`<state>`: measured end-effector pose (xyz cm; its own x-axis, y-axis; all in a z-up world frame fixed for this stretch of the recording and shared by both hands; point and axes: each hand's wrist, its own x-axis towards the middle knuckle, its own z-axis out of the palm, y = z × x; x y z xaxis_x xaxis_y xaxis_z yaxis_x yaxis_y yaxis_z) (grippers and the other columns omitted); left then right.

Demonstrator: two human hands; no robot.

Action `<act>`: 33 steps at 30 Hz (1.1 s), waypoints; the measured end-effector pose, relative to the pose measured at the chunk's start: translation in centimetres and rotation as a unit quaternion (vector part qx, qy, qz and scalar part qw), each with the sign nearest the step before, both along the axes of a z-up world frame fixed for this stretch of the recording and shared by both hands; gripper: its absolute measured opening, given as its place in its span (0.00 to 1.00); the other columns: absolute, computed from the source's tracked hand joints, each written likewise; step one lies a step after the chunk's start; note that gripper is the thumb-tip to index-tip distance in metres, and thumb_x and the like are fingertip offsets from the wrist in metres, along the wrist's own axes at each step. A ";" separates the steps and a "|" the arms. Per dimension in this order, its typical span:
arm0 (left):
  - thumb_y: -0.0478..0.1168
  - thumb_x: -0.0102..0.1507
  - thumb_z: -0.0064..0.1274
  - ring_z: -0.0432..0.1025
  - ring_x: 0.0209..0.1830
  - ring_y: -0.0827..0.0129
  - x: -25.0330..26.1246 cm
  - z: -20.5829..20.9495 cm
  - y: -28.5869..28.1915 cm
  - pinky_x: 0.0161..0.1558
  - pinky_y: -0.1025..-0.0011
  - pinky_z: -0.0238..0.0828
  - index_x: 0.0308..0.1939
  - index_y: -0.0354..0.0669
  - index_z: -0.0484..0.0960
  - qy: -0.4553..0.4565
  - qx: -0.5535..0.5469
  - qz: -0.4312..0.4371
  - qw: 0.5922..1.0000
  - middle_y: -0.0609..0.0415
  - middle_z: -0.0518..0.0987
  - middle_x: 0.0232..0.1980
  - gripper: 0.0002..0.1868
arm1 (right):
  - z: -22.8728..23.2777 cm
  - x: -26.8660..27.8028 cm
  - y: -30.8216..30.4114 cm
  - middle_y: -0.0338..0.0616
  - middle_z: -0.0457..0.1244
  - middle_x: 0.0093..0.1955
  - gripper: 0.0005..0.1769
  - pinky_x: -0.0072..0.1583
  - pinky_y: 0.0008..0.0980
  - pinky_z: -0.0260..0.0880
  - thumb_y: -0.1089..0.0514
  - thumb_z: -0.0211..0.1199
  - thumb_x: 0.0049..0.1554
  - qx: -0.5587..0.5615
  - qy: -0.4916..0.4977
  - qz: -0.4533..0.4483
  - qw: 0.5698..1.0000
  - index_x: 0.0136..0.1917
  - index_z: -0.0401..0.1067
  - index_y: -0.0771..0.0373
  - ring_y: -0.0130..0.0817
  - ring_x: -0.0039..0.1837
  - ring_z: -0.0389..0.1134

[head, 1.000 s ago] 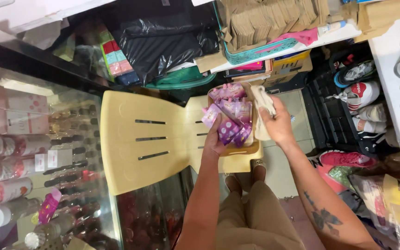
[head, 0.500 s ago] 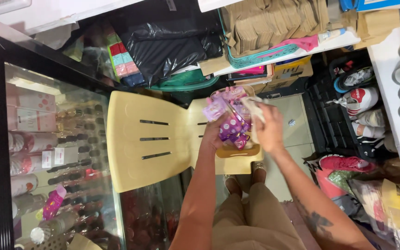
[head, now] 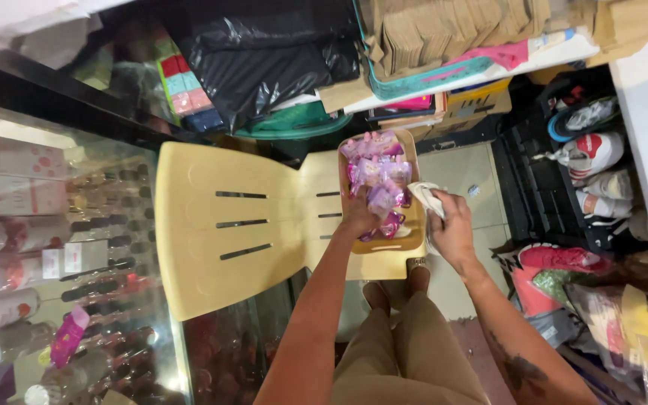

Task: The person sorts various beauty products into a tray on a chair, wipes down the product containers with a cloth, and records inventory in a notebook. The person handles several tubes of cream, small bottles, and sachets, eventually moving them from the tray back to the stockroom shelves.

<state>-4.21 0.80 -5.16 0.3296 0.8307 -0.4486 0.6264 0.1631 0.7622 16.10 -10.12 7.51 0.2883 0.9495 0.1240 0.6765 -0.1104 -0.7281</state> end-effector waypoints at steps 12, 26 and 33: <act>0.36 0.53 0.60 0.67 0.66 0.46 2.4 -7.7 -3.2 0.71 0.38 0.49 0.63 0.51 0.75 0.213 0.062 -0.246 0.944 0.46 0.75 0.63 0.32 | -2.4 -1.1 -1.4 0.56 0.62 0.62 0.25 0.62 0.43 0.68 0.68 0.63 0.57 -0.029 0.062 -0.011 0.998 0.68 0.69 0.60 0.57 0.63 0.65; 0.48 0.52 0.68 0.58 0.72 0.45 9.0 -8.6 1.3 0.69 0.54 0.57 0.74 0.41 0.56 0.066 -0.051 0.120 0.989 0.38 0.63 0.72 0.52 | -3.9 -1.9 0.2 0.55 0.62 0.64 0.25 0.65 0.38 0.67 0.65 0.63 0.60 -0.015 0.134 -0.074 0.988 0.70 0.68 0.60 0.49 0.65 0.66; 0.47 0.59 0.58 0.58 0.71 0.38 7.2 -10.6 1.0 0.69 0.45 0.58 0.54 0.47 0.84 0.123 0.058 0.187 0.973 0.36 0.65 0.69 0.21 | -4.9 -1.9 -0.4 0.54 0.61 0.64 0.24 0.65 0.37 0.67 0.65 0.62 0.60 -0.039 0.164 -0.091 0.981 0.70 0.68 0.60 0.47 0.65 0.66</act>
<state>3.04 1.85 -15.77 -0.1099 0.9216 -0.3722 0.7053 0.3361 0.6241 14.19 -10.52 2.61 0.4671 0.8810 -0.0748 0.3708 -0.2720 -0.8880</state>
